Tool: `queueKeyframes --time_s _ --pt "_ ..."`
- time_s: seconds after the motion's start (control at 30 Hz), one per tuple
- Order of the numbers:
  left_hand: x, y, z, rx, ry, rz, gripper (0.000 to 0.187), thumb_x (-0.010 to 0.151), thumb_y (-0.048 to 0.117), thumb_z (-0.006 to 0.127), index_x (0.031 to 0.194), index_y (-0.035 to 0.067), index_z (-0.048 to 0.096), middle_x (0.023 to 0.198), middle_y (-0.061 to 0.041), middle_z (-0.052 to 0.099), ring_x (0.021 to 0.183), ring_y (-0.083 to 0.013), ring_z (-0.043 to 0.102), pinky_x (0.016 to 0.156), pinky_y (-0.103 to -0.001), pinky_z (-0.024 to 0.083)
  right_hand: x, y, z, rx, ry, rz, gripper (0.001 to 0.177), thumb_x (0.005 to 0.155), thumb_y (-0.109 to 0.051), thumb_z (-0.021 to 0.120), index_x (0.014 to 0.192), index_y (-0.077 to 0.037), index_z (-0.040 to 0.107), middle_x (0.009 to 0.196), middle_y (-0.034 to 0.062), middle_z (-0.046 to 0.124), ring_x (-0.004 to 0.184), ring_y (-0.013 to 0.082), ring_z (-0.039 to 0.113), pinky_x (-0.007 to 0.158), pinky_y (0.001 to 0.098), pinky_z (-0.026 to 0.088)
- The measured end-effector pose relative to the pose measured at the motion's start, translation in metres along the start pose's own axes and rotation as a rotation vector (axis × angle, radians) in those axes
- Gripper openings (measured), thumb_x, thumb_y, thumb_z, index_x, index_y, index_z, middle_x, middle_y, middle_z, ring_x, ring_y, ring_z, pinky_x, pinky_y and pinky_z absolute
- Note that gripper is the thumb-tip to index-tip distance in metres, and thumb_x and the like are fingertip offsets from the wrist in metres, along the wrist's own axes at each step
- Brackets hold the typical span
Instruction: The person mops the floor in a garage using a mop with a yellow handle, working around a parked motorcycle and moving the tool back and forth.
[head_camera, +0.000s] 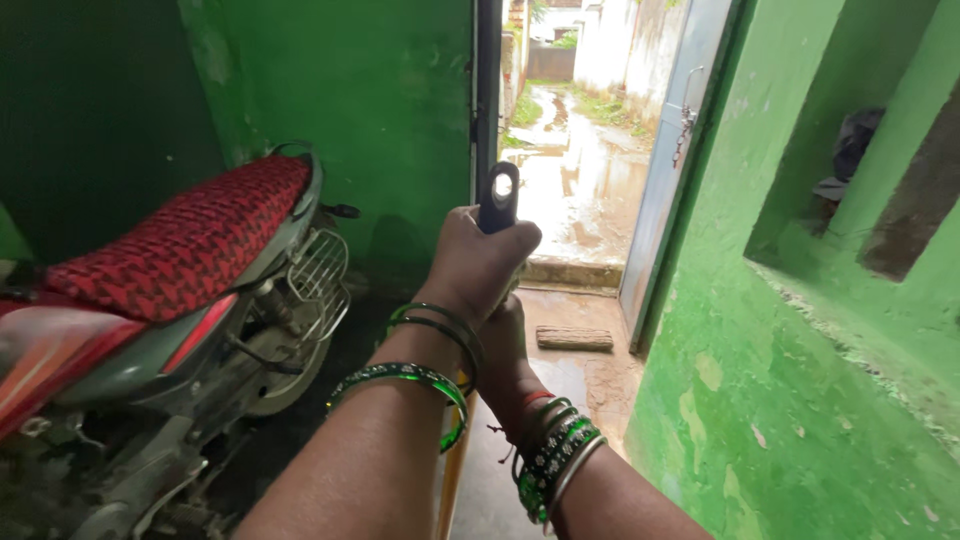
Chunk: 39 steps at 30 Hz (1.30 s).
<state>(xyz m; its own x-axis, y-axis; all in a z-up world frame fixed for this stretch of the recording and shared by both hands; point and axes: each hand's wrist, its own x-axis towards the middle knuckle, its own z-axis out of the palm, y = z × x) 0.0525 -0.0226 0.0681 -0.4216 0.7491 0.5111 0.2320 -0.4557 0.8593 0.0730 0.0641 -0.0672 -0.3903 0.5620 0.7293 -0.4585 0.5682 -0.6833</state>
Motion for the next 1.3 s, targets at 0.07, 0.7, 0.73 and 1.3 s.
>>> queueKeyframes --time_s 0.07,0.7,0.73,1.3 --pt "0.006 -0.002 0.002 -0.01 -0.011 0.0 0.015 0.076 0.016 0.072 0.07 0.005 0.064 0.064 0.001 0.06 0.054 -0.0084 0.054 0.048 -0.03 0.044 0.004 0.001 -0.002 0.006 0.034 0.019 0.01 0.091 -0.007 0.074 0.091 0.002 0.07 0.077 0.0042 0.072 0.069 0.0098 0.066 0.055 0.0278 0.052" --pt "0.032 -0.01 0.03 -0.066 -0.307 -0.104 0.021 0.076 0.02 0.073 0.067 0.002 0.066 0.06 -0.001 0.062 0.051 -0.0098 0.055 0.047 -0.029 0.046 -0.001 -0.027 -0.034 -0.56 0.093 -0.245 0.016 0.089 -0.009 0.074 0.077 -0.003 0.066 0.065 0.0013 0.068 0.058 0.0095 0.065 0.049 0.0243 0.048" --pt "0.035 -0.01 0.022 -0.064 -0.307 -0.101 0.021 0.076 0.02 0.073 0.067 0.002 0.066 0.06 -0.001 0.062 0.051 -0.0098 0.055 0.047 -0.029 0.046 0.001 -0.027 -0.027 -0.625 0.114 -0.29 0.017 0.089 -0.009 0.074 0.076 -0.003 0.066 0.064 0.0013 0.067 0.056 0.0098 0.065 0.048 0.0241 0.048" --pt "0.051 0.004 -0.104 -0.216 -0.486 -0.237 0.024 0.082 0.017 0.068 0.064 0.007 0.055 0.055 -0.003 0.054 0.043 -0.0134 0.051 0.042 -0.032 0.046 0.026 -0.032 0.087 -0.139 0.312 0.387 0.011 0.091 -0.004 0.063 0.082 0.002 0.061 0.054 0.0047 0.057 0.039 0.0161 0.054 0.034 0.0311 0.042"
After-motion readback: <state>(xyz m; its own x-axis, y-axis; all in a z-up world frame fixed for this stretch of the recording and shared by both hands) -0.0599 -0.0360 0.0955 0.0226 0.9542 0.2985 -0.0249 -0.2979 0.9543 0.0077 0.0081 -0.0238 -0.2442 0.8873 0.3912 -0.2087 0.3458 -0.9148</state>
